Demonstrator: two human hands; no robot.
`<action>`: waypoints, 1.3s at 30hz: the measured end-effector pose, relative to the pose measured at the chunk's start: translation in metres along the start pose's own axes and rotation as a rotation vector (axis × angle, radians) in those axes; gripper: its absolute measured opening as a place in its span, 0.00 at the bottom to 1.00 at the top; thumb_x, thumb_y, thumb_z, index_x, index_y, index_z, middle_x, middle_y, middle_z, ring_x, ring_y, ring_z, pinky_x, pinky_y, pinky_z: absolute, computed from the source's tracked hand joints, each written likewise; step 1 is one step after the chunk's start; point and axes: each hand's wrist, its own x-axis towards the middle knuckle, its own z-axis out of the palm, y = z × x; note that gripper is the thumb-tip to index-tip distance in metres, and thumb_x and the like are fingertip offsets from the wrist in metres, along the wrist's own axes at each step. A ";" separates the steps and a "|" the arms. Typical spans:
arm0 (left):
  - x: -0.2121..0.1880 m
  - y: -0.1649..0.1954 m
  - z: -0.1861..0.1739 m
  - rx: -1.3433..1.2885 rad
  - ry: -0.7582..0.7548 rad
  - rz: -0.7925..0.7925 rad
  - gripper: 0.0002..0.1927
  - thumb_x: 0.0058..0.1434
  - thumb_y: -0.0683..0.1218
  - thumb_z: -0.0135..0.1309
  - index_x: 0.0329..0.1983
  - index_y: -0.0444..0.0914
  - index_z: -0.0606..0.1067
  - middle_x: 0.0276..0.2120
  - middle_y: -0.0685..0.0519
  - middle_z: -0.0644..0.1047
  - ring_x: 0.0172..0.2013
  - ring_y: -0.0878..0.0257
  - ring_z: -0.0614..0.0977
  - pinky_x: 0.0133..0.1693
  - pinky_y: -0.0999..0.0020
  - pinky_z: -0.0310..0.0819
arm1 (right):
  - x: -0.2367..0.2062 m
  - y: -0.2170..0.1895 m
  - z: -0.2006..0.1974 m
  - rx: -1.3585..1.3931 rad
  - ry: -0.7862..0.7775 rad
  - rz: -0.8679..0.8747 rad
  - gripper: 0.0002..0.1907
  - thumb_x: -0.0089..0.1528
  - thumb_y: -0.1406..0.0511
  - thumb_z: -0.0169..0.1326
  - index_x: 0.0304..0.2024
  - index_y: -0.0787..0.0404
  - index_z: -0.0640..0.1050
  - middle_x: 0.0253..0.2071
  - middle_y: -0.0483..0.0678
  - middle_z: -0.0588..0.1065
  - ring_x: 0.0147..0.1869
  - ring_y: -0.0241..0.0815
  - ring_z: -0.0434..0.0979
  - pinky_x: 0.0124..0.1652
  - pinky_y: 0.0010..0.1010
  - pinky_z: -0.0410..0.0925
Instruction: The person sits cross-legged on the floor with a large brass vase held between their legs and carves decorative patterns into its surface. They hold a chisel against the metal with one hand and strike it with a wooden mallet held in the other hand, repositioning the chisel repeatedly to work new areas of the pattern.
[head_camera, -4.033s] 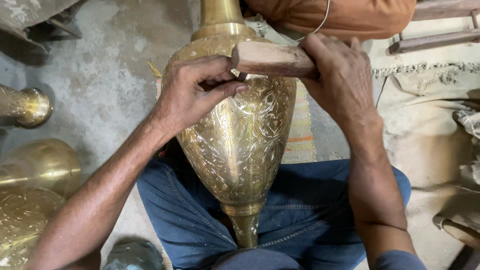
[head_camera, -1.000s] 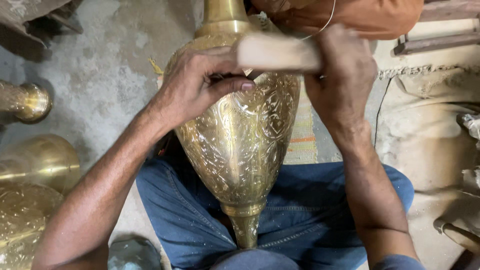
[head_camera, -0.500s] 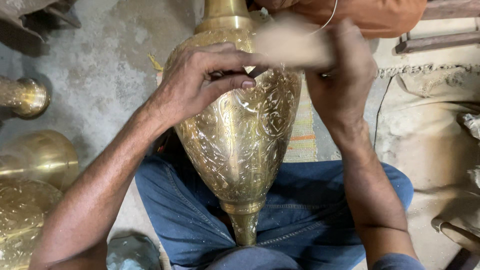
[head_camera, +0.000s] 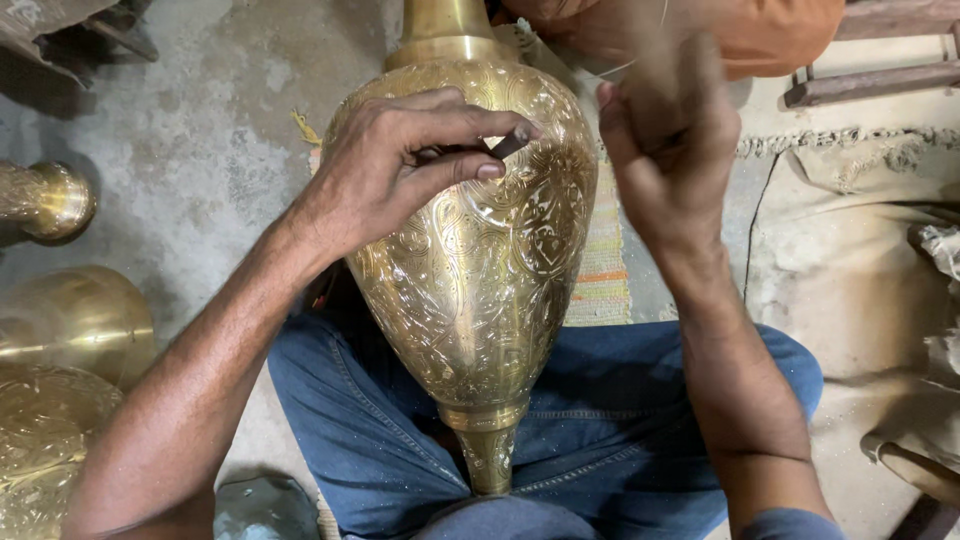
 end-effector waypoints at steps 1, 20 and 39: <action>0.000 0.000 0.000 -0.024 -0.016 -0.044 0.17 0.64 0.49 0.64 0.56 0.46 0.81 0.42 0.56 0.84 0.41 0.64 0.85 0.46 0.62 0.81 | 0.001 -0.002 -0.001 0.270 -0.057 0.227 0.06 0.66 0.65 0.60 0.42 0.57 0.76 0.30 0.40 0.75 0.28 0.33 0.76 0.32 0.31 0.73; 0.001 0.007 0.000 -0.023 0.021 0.007 0.17 0.65 0.47 0.63 0.58 0.46 0.80 0.46 0.55 0.83 0.45 0.63 0.86 0.50 0.64 0.82 | -0.004 -0.022 -0.014 -0.216 0.042 -0.233 0.18 0.60 0.75 0.62 0.49 0.63 0.70 0.35 0.48 0.74 0.38 0.44 0.78 0.37 0.37 0.72; -0.043 -0.028 0.013 -0.414 0.962 -0.235 0.12 0.77 0.44 0.50 0.60 0.39 0.73 0.55 0.49 0.78 0.49 0.58 0.86 0.53 0.57 0.90 | 0.021 0.043 0.003 0.226 -0.402 0.646 0.28 0.62 0.48 0.63 0.49 0.64 0.74 0.30 0.49 0.75 0.26 0.37 0.76 0.27 0.30 0.74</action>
